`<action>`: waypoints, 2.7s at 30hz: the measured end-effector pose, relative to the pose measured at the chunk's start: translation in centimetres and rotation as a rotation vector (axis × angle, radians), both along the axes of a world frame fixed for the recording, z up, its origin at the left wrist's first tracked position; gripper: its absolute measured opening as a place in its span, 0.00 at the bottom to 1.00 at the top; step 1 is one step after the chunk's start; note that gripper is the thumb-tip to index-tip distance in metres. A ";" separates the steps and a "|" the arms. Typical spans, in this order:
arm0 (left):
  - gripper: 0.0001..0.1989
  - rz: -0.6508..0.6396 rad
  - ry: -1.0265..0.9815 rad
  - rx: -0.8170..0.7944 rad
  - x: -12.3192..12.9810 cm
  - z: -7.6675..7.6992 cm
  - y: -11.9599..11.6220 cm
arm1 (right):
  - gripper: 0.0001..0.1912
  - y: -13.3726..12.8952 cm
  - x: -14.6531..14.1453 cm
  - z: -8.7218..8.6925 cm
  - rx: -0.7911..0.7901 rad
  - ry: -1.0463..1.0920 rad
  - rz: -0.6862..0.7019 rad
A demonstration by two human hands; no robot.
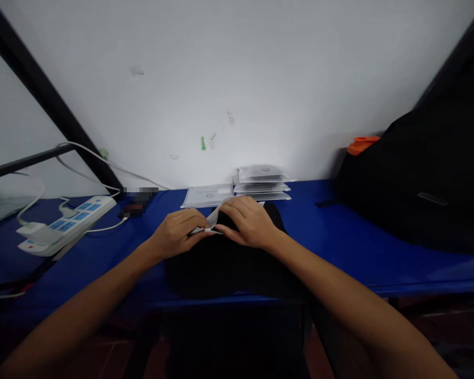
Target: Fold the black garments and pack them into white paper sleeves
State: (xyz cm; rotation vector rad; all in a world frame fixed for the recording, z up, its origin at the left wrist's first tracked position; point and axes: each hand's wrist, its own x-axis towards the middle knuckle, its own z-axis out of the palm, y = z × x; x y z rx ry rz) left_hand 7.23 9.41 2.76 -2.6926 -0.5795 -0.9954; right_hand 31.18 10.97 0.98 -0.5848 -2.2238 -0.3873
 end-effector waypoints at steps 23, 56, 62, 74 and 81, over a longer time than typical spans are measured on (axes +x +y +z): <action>0.02 0.061 -0.350 0.050 -0.5 1.3 0.1 | 0.08 2.7 2.7 1.7 0.001 -0.128 -0.121; 0.14 0.058 0.411 -0.451 0.3 0.5 -0.5 | 0.24 12.2 9.6 0.4 -0.083 -0.248 -0.512; 0.19 0.124 0.573 -0.633 0.2 0.4 -0.6 | 0.27 11.9 9.5 0.3 -0.157 -0.241 -0.515; 0.31 0.168 0.369 -0.775 -4.5 -1.3 -6.9 | 0.43 -8.2 9.4 -1.4 -0.803 -0.395 -0.059; 0.03 0.148 0.371 -0.885 -6.2 -0.5 -9.4 | 0.23 -11.2 11.1 -1.9 -0.971 -0.278 0.018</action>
